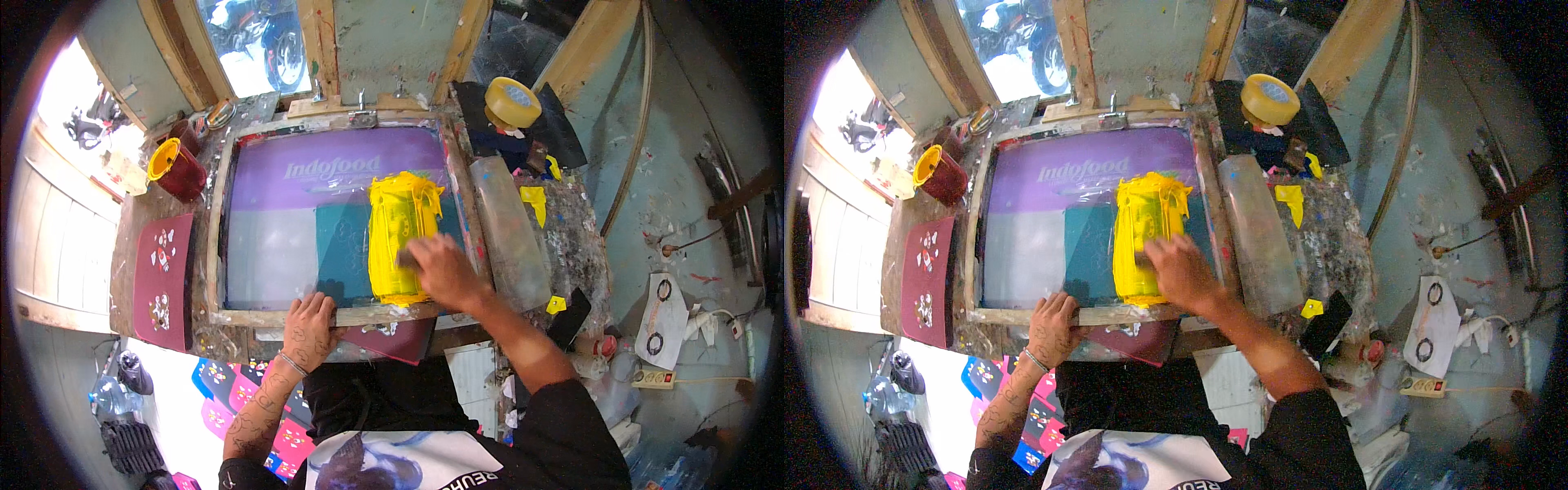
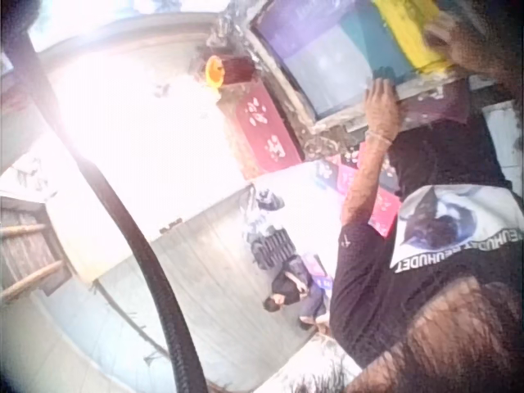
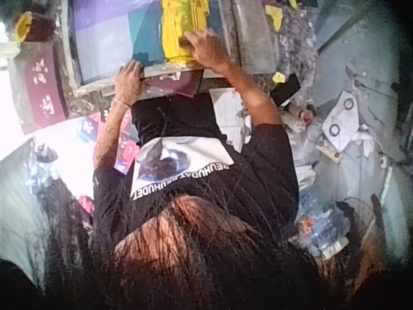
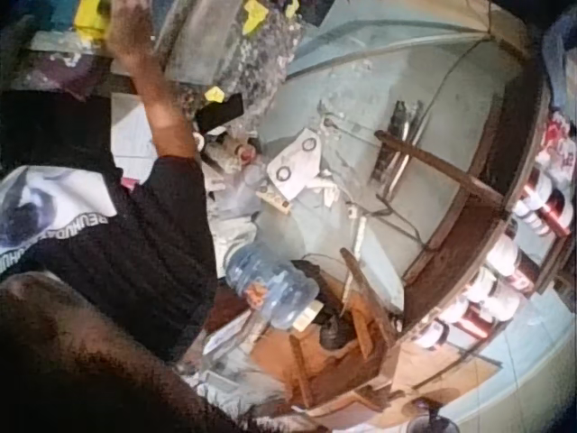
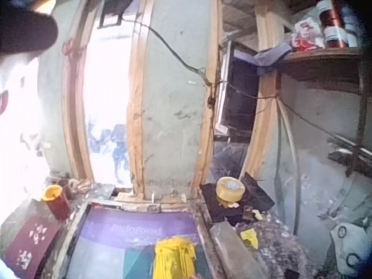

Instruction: The person repeatedly places a rectangular mat under a screen printing frame, applies yellow ink with a squeegee, and stacks the finished mats. The process is repeated for multiple mats in a small workshop.

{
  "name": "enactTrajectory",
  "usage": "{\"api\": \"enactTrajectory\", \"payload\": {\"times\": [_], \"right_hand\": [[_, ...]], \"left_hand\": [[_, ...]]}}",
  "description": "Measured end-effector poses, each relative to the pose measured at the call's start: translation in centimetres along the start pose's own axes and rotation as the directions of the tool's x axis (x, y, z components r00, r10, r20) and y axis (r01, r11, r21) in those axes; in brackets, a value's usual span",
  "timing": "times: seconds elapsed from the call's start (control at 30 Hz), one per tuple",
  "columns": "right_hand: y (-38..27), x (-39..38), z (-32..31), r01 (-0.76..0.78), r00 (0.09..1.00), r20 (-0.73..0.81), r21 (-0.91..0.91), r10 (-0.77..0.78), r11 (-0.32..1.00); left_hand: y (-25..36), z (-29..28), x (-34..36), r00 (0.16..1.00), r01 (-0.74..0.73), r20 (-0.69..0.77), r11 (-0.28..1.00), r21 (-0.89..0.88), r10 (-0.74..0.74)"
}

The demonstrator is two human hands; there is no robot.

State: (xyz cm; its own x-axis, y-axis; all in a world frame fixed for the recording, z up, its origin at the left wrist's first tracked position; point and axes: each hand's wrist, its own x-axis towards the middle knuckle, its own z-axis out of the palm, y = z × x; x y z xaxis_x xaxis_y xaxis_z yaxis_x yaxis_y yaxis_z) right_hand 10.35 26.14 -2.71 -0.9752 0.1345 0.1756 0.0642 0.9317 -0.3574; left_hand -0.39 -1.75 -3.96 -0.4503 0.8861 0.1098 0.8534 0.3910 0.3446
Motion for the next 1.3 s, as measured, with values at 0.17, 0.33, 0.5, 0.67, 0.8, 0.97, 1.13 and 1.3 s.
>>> {"api": "enactTrajectory", "payload": {"times": [0.17, 0.33, 0.5, 0.67, 0.8, 0.97, 1.13, 1.3], "right_hand": [[-2.8, -4.5, -0.6, 0.085, 0.996, -0.029, -0.082, -0.088, 0.993], [-5.0, -5.2, -3.2, 0.193, 0.920, -0.308, -0.183, -0.242, 0.964], [-5.6, 2.7, -15.1, 0.066, 0.891, -0.420, -0.257, -0.173, 0.964], [-6.3, 10.9, -24.7, -0.066, 0.873, -0.479, -0.291, -0.086, 0.954], [-6.8, 13.6, -26.7, -0.038, 0.895, -0.443, -0.190, -0.051, 0.981], [-6.0, 13.5, -27.1, -0.005, 0.888, -0.451, -0.210, -0.092, 0.978], [-5.4, 13.9, -27.2, 0.017, 0.876, -0.469, -0.210, -0.116, 0.978], [-5.6, 14.6, -27.3, -0.012, 0.904, -0.421, -0.210, -0.079, 0.978]], "left_hand": [[0.0, -0.6, 0.2, 1.000, 0.001, 0.011, 1.000, -0.003, -0.001], [1.2, -7.6, 2.3, 0.984, 0.124, 0.143, 0.987, -0.101, -0.109], [3.4, -20.6, 9.0, 0.977, -0.038, -0.211, 0.997, -0.073, 0.022], [4.8, -10.4, 6.9, 0.994, -0.099, -0.029, 0.986, 0.132, 0.104], [1.7, 3.1, -0.1, 0.959, -0.241, -0.150, 0.970, 0.017, 0.241], [-3.0, 2.2, -6.7, 0.996, 0.006, -0.092, 1.000, -0.025, -0.008], [-7.2, -0.7, -13.3, 0.973, 0.205, -0.091, 0.975, -0.081, -0.212], [-4.9, 4.5, -17.0, 0.295, 0.734, -0.727, 0.634, -0.244, -0.621]]}}
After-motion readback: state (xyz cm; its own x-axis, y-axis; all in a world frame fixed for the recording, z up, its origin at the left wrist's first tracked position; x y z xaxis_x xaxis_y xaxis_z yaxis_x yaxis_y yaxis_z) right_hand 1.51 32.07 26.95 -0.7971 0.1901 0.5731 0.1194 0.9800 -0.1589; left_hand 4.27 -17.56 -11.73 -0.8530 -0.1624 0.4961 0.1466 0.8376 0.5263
